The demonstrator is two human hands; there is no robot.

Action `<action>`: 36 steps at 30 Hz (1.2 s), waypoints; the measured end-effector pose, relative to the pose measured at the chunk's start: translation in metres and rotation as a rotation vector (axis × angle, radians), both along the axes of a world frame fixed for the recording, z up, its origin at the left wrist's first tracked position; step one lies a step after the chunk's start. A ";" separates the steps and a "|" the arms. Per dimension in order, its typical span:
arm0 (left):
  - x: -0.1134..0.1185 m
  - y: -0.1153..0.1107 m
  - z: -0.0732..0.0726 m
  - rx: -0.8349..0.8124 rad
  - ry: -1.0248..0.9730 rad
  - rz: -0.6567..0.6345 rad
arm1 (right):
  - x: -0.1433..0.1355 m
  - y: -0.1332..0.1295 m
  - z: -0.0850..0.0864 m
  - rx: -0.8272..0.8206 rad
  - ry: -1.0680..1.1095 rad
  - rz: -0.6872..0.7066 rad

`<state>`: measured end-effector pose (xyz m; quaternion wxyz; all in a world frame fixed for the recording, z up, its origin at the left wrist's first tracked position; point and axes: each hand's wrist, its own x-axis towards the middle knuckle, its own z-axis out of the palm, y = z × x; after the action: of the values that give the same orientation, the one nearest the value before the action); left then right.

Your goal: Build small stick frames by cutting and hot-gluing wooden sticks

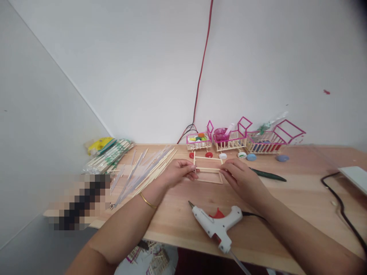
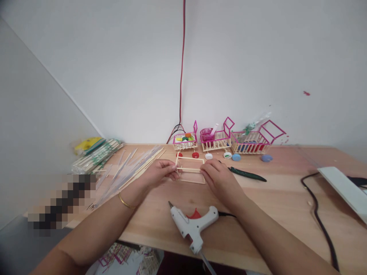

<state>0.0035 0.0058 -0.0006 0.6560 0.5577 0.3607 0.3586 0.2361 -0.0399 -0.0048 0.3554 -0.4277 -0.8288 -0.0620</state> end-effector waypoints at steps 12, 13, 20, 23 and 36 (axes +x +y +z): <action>0.001 0.001 -0.001 0.028 -0.016 0.001 | 0.001 -0.001 0.001 -0.006 0.031 -0.005; 0.001 0.001 -0.002 0.027 -0.026 0.001 | 0.001 -0.001 0.000 -0.008 0.032 -0.002; -0.001 0.005 -0.010 -0.012 -0.070 -0.002 | 0.002 -0.001 -0.001 -0.017 0.020 0.014; -0.001 0.005 -0.010 -0.011 -0.075 -0.011 | 0.002 0.000 -0.001 -0.023 0.022 0.019; 0.000 0.005 -0.010 -0.023 -0.092 -0.034 | 0.004 0.000 0.002 -0.044 0.033 0.026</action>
<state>0.0034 0.0111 -0.0103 0.6843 0.5391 0.3247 0.3684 0.2401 -0.0395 -0.0028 0.3603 -0.4255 -0.8295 -0.0320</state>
